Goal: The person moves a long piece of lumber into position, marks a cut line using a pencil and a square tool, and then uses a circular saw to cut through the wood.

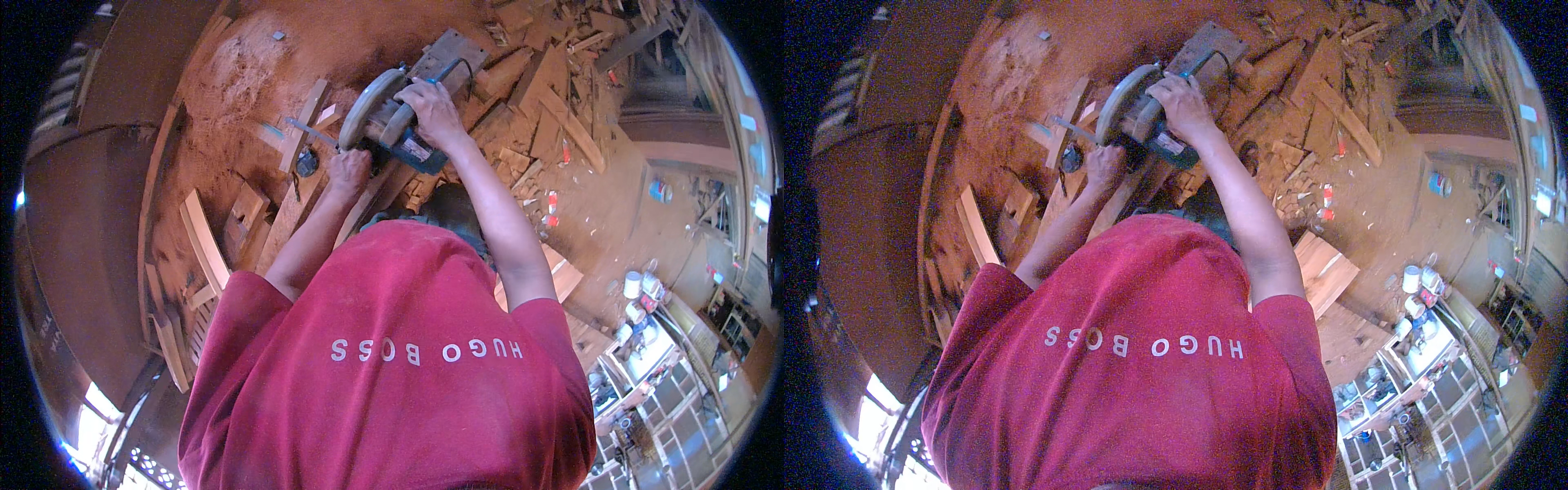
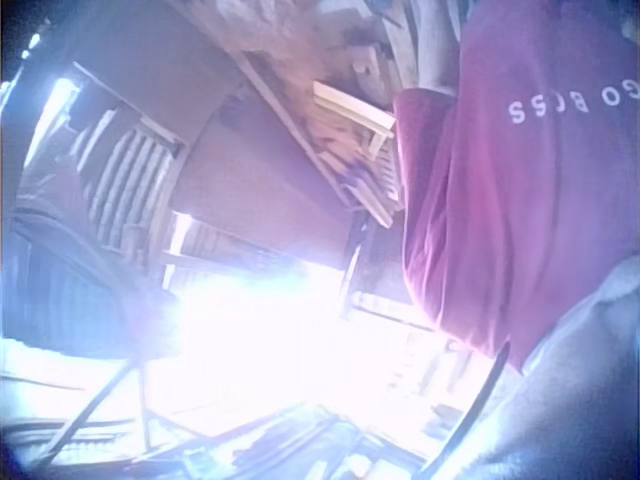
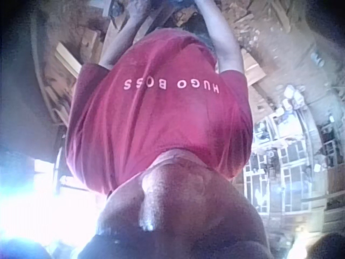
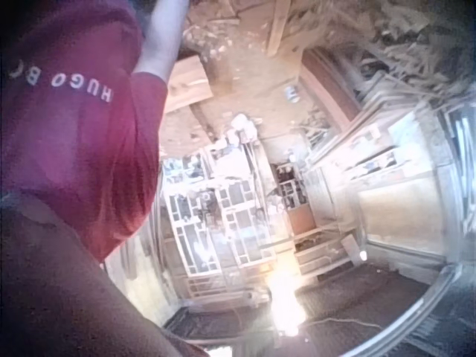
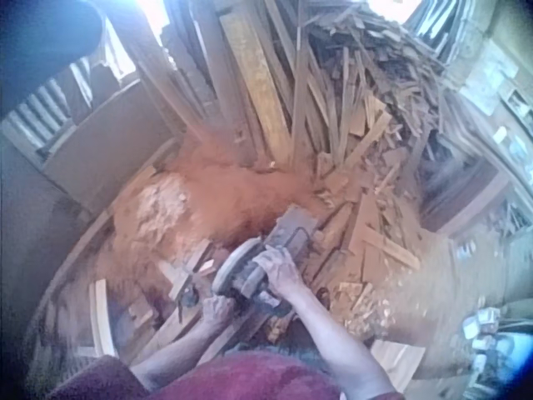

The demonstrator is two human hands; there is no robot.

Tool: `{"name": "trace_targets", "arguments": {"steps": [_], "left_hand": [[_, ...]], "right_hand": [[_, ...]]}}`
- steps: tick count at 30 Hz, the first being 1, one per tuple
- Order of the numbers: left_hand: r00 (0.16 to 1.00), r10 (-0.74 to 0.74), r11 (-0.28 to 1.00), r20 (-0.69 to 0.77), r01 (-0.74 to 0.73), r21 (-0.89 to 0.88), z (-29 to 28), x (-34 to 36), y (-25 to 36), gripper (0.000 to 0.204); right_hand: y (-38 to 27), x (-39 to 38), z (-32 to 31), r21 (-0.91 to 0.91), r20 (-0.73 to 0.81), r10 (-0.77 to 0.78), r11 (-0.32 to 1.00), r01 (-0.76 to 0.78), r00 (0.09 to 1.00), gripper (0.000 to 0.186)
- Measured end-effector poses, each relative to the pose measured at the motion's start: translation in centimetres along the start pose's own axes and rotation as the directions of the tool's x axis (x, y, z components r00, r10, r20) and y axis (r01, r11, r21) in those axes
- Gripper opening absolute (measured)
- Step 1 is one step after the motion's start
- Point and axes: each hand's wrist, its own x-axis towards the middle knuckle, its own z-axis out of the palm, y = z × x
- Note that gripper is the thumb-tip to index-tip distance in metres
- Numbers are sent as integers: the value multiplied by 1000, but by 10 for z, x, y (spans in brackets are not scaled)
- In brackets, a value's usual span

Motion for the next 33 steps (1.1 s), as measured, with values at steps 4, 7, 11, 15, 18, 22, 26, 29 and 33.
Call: {"name": "trace_targets", "arguments": {"steps": [4, 7, 11, 15, 18, 22, 26, 29, 33], "left_hand": [[992, -56, 998, 112, 55, 13, -21, 6, 12, 13], [995, 7, 1000, 95, -7, 3, -14, 9, 9, 21], [996, -16, 999, 83, 20, -40, -2, 8, 5, 19], [1000, -7, 991, 11, 8, -131, -2, -1, -2, 17], [985, -172, 927, -9, 159, -339, -24, -17, -9, 24], [942, -217, 804, 255, 321, -500, -14, -68, -62, 33], [765, -286, 943, 577, 331, 29, 22, -127, -159, 25], [833, -423, 879, 357, 472, -61, 38, -130, -210, 29], [850, -524, 680, 53, 456, -574, 72, -47, -242, 49]], "right_hand": [[0, 2, -2, -30, 43, -13, 999, 14, 999, 41], [-3, 5, -4, -7, 41, -30, 1000, 30, 999, 43], [-7, 5, -8, -1, 53, -35, 999, 35, 998, 49], [-1, 6, -3, 39, 70, -19, 999, 16, 997, 54], [0, 6, -4, 8, 87, -25, 1000, 24, 996, 55], [-4, 7, -4, 13, 59, -44, 999, 43, 997, 57], [-3, 7, -9, 10, 74, -54, 999, 54, 996, 58], [-4, 11, -9, 10, 83, -60, 998, 59, 995, 57], [-6, 13, -8, -5, 92, -72, 997, 73, 993, 49]]}}
